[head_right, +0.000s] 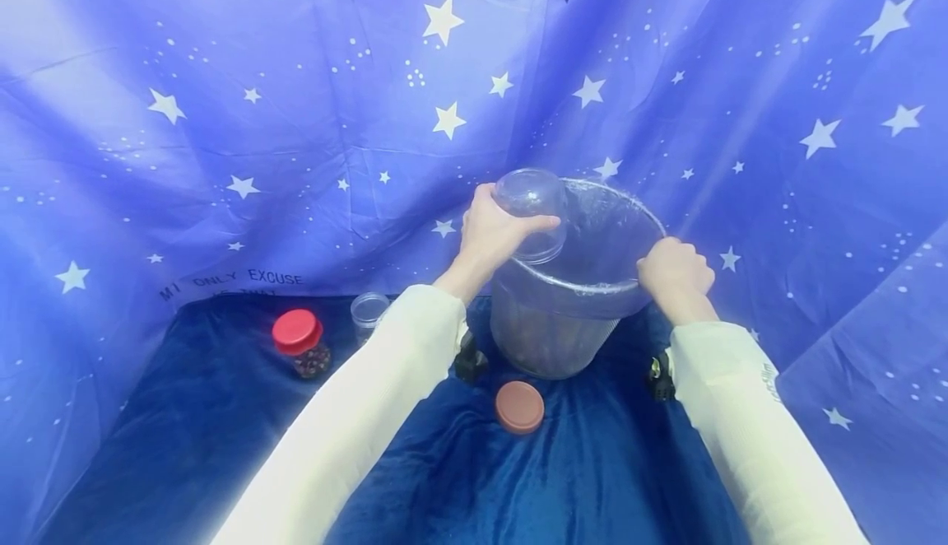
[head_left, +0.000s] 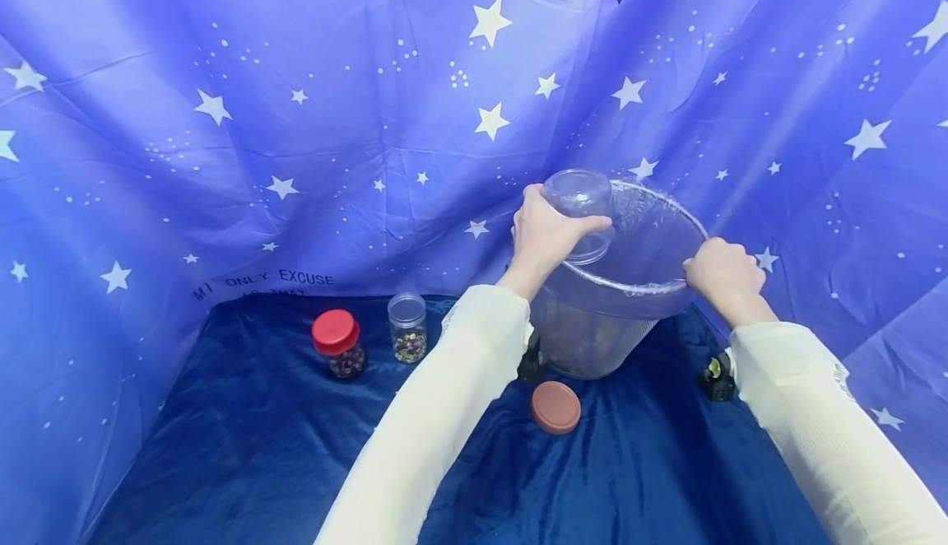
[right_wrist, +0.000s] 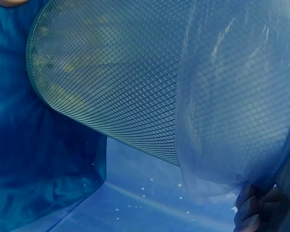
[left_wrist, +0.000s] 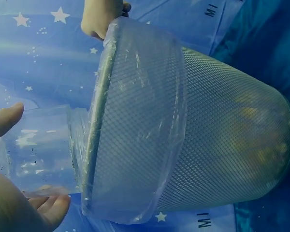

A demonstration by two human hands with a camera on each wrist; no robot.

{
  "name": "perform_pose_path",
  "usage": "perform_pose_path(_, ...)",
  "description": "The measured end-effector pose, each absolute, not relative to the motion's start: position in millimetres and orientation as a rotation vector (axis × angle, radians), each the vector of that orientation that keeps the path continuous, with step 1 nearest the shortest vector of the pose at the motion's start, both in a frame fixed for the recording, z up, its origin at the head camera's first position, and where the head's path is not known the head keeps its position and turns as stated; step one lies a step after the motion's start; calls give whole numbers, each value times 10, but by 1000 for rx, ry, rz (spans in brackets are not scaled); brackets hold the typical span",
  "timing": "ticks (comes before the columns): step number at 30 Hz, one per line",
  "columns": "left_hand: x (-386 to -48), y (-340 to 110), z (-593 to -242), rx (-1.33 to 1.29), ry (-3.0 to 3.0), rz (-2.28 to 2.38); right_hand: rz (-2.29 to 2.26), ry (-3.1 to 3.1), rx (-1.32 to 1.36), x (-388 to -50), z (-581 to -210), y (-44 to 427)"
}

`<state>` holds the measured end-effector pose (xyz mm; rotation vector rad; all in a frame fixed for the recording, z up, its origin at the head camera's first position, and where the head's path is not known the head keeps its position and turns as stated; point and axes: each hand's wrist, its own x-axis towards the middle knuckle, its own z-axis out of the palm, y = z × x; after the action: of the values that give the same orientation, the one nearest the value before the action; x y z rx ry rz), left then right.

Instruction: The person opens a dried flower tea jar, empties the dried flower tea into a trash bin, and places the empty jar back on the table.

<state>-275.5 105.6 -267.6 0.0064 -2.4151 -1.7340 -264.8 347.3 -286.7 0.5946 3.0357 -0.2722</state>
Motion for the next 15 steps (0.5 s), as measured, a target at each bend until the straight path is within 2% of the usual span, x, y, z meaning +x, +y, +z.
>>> perform_pose_path(8, -2763, 979, -2707, -65, -2384, -1823, -274, 3036, 592, -2656, -2876, 3479)
perform_pose_path(15, -2809, 812, -2720, -268, -2388, -1812, -281, 3033, 592, -2648, -2856, 3467)
